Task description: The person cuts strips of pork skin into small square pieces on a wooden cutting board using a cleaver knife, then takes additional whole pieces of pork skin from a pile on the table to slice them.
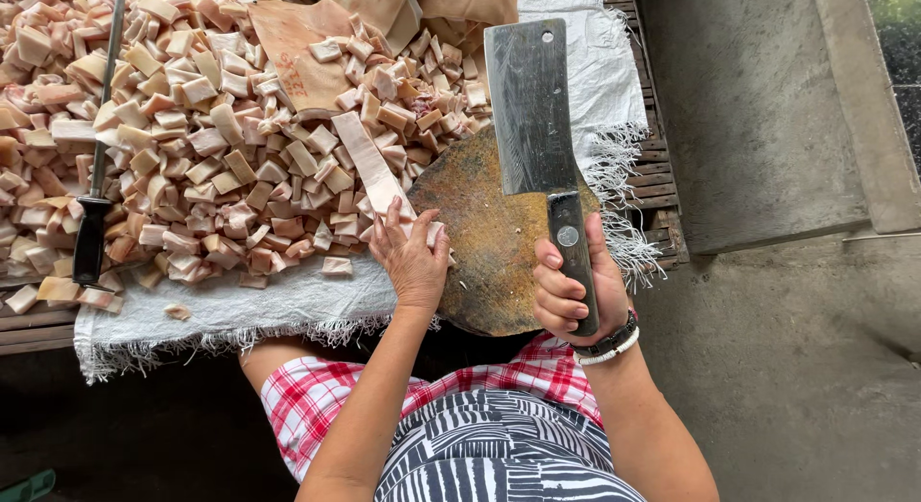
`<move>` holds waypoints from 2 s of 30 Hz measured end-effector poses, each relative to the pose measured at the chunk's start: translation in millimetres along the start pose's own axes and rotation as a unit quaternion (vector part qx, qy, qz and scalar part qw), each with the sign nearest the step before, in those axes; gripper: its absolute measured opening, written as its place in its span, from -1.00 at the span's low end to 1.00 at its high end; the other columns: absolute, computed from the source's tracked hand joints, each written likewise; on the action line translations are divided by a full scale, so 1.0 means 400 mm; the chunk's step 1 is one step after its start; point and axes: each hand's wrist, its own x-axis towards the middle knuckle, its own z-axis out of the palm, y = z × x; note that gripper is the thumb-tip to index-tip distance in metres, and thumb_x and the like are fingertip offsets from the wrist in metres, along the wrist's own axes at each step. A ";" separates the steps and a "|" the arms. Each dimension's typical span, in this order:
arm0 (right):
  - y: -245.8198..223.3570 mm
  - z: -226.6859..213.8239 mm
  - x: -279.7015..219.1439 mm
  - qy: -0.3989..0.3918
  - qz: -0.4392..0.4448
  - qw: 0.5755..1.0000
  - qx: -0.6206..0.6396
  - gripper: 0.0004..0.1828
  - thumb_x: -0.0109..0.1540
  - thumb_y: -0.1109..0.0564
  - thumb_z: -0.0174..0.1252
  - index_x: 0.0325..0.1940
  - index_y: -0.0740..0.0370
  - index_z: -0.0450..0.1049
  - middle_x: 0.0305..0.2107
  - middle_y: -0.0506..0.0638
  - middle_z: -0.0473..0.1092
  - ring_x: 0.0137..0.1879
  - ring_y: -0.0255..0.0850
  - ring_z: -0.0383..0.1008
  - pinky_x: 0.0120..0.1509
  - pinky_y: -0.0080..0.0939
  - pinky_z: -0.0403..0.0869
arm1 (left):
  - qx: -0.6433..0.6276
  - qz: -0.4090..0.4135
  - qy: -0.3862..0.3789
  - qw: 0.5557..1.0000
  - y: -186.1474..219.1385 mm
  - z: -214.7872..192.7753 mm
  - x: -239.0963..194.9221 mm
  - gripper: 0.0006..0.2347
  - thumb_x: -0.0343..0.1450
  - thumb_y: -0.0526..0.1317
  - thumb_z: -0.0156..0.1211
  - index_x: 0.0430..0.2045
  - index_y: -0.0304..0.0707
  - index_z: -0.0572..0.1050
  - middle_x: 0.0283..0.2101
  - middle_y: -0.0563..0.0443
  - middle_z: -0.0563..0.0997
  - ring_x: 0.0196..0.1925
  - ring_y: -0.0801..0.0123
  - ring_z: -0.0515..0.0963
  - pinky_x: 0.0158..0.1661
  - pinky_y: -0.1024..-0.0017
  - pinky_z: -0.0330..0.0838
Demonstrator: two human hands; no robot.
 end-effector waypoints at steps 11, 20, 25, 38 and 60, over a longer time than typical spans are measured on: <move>0.010 0.019 -0.005 -0.051 -0.026 0.996 -0.071 -0.50 0.35 -0.24 0.09 -0.09 0.24 0.19 -0.61 -0.16 0.17 -0.60 -0.37 0.21 -0.50 -0.30 0.29 | 0.002 -0.002 0.000 1.000 0.001 0.003 0.001 -0.75 0.41 0.03 0.28 -0.07 0.17 0.62 0.43 -0.02 0.13 0.51 -0.13 -0.03 0.37 -0.25 -0.14; 0.006 0.030 -0.006 0.106 0.001 0.968 -0.226 -0.59 0.08 0.28 0.15 0.00 0.34 0.27 -0.45 0.01 0.29 -0.47 -0.20 0.34 -0.34 -0.07 0.46 | 0.000 0.004 0.014 1.000 0.014 -0.010 0.003 -0.75 0.39 0.02 0.28 -0.09 0.14 0.61 0.40 -0.05 0.16 0.49 -0.14 -0.01 0.37 -0.19 -0.13; 0.003 0.026 -0.037 0.135 -0.005 0.977 -0.164 -0.71 0.27 0.20 0.16 -0.03 0.43 0.30 -0.56 -0.01 0.26 -0.63 -0.29 0.26 -0.56 -0.19 0.40 | 0.004 -0.004 0.009 1.000 0.010 -0.005 0.001 -0.71 0.39 0.03 0.29 -0.01 0.18 0.56 0.41 -0.08 0.15 0.49 -0.11 -0.02 0.38 -0.17 -0.12; 0.027 -0.152 -0.094 0.418 0.038 0.328 -0.846 -0.55 0.26 -0.09 0.17 0.07 0.27 0.36 -0.40 0.37 0.50 -0.21 0.31 0.54 -0.12 0.21 0.46 | -0.444 -0.210 0.050 0.870 -0.118 -0.028 0.054 -0.42 0.31 -0.19 0.37 0.24 -0.25 0.29 0.17 -0.16 0.44 0.19 0.20 0.49 0.26 0.23 0.42; -0.015 -0.133 -0.097 0.463 0.138 0.459 -0.746 -0.53 0.29 0.00 0.14 0.17 0.25 0.22 -0.52 0.20 0.47 -0.60 -0.07 0.49 -0.48 -0.05 0.46 | -0.268 -0.153 -0.189 0.932 -0.123 -0.232 0.420 -0.50 0.32 -0.30 0.19 0.21 -0.25 0.30 -0.05 -0.19 0.64 -0.16 0.23 0.65 -0.09 0.27 0.58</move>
